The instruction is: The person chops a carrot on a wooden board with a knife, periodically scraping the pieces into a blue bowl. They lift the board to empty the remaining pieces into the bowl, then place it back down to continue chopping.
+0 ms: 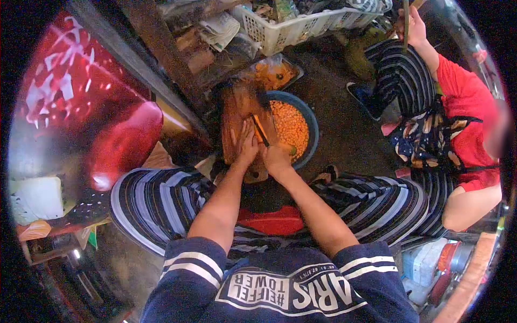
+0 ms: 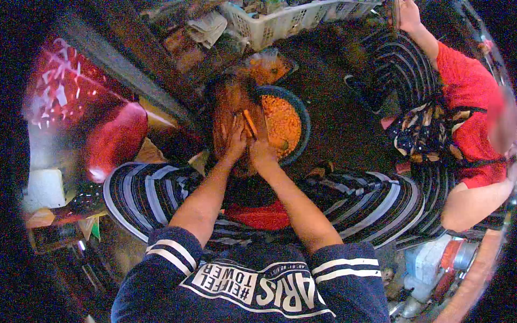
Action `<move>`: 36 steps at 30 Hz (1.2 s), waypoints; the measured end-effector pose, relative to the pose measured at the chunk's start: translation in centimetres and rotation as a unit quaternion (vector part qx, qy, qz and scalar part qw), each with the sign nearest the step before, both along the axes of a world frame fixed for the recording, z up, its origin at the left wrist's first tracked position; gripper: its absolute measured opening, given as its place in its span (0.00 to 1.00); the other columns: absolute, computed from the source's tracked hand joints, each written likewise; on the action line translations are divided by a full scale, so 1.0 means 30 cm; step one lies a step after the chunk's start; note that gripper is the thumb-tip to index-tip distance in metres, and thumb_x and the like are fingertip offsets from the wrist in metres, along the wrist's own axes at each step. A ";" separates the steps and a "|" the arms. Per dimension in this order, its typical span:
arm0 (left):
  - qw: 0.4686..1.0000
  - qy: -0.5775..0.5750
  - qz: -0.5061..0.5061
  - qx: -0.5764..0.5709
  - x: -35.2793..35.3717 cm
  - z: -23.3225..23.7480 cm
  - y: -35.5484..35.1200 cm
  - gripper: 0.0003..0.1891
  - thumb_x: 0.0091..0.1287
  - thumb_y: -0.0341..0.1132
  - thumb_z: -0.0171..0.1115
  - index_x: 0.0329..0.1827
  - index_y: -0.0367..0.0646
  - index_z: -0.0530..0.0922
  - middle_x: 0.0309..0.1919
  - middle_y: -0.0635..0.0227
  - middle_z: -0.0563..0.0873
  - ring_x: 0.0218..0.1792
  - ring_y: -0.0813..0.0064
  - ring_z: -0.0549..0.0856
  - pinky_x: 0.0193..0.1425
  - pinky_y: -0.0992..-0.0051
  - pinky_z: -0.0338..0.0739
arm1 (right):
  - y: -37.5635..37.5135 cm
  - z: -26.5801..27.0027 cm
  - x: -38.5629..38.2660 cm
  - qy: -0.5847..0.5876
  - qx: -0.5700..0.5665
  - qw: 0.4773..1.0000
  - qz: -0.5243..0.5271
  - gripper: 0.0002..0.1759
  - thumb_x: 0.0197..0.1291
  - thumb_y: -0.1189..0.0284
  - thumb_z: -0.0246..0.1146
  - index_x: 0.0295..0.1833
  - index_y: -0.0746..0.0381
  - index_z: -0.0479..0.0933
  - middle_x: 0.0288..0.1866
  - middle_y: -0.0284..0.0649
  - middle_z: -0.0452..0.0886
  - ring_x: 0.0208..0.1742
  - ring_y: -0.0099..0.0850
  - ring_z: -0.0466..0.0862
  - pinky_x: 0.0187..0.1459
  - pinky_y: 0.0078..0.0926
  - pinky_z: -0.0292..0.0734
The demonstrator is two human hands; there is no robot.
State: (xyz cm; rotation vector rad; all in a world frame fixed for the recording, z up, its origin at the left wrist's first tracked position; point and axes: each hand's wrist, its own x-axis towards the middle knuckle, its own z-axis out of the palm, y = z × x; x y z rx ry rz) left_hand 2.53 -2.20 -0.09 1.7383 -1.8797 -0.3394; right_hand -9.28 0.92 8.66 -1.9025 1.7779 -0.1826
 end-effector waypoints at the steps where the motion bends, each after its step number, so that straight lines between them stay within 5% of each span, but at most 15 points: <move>1: 1.000 0.000 0.001 0.001 0.000 -0.003 0.000 0.28 0.60 0.31 0.46 0.67 0.43 0.57 0.68 0.66 0.59 0.70 0.70 0.53 0.70 0.52 0.31 | 0.014 0.000 0.011 0.022 -0.006 1.000 -0.020 0.19 0.61 0.64 0.49 0.35 0.71 0.76 0.33 0.56 0.78 0.36 0.51 0.80 0.39 0.45 0.76; 3: 1.000 -0.002 -0.007 -0.013 0.004 -0.005 -0.004 0.28 0.61 0.31 0.46 0.67 0.43 0.58 0.67 0.65 0.59 0.69 0.70 0.54 0.70 0.52 0.31 | 0.026 -0.011 0.015 0.044 -0.013 0.998 -0.039 0.17 0.61 0.66 0.49 0.35 0.68 0.77 0.37 0.52 0.78 0.36 0.49 0.80 0.39 0.44 0.77; 5: 1.000 -0.007 -0.009 -0.019 0.009 -0.004 0.000 0.27 0.61 0.32 0.47 0.67 0.42 0.58 0.67 0.65 0.60 0.69 0.70 0.54 0.70 0.52 0.32 | 0.029 -0.072 0.013 0.012 -0.037 0.999 -0.025 0.19 0.61 0.63 0.48 0.41 0.71 0.67 0.27 0.58 0.78 0.33 0.52 0.81 0.35 0.49 0.76; 15: 1.000 -0.013 0.002 -0.009 0.004 -0.008 -0.016 0.26 0.62 0.33 0.47 0.65 0.39 0.59 0.66 0.63 0.61 0.69 0.70 0.56 0.70 0.53 0.31 | 0.038 -0.049 0.014 -0.006 -0.050 0.998 -0.047 0.19 0.61 0.62 0.49 0.45 0.70 0.64 0.29 0.59 0.78 0.35 0.55 0.79 0.40 0.47 0.75; 21: 0.999 0.036 0.013 -0.027 0.006 -0.029 -0.016 0.24 0.63 0.34 0.51 0.63 0.44 0.64 0.65 0.64 0.63 0.69 0.70 0.56 0.70 0.52 0.34 | 0.041 -0.001 0.005 -0.028 -0.005 0.998 -0.063 0.23 0.60 0.64 0.50 0.57 0.66 0.58 0.36 0.61 0.77 0.38 0.56 0.78 0.40 0.51 0.72; 23: 0.998 0.044 0.017 -0.033 0.010 -0.032 -0.017 0.23 0.62 0.34 0.52 0.62 0.44 0.66 0.64 0.64 0.65 0.68 0.69 0.58 0.70 0.52 0.34 | 0.033 -0.007 -0.007 -0.080 -0.081 0.993 -0.013 0.29 0.58 0.64 0.52 0.63 0.60 0.54 0.38 0.60 0.77 0.40 0.57 0.77 0.41 0.52 0.71; 29: 0.986 0.152 0.017 -0.070 0.019 -0.048 -0.015 0.22 0.56 0.30 0.57 0.56 0.43 0.72 0.57 0.62 0.74 0.64 0.66 0.66 0.70 0.54 0.35 | -0.011 -0.002 -0.012 -0.038 0.010 0.999 -0.001 0.32 0.55 0.62 0.53 0.65 0.54 0.53 0.35 0.60 0.77 0.37 0.57 0.77 0.40 0.51 0.72; 36: 0.990 0.129 0.020 -0.061 0.026 -0.052 -0.006 0.19 0.56 0.30 0.54 0.53 0.41 0.75 0.54 0.61 0.76 0.63 0.65 0.67 0.70 0.54 0.36 | -0.014 0.063 -0.004 -0.074 -0.054 0.996 -0.021 0.26 0.59 0.62 0.49 0.62 0.58 0.58 0.26 0.57 0.78 0.32 0.57 0.78 0.37 0.52 0.72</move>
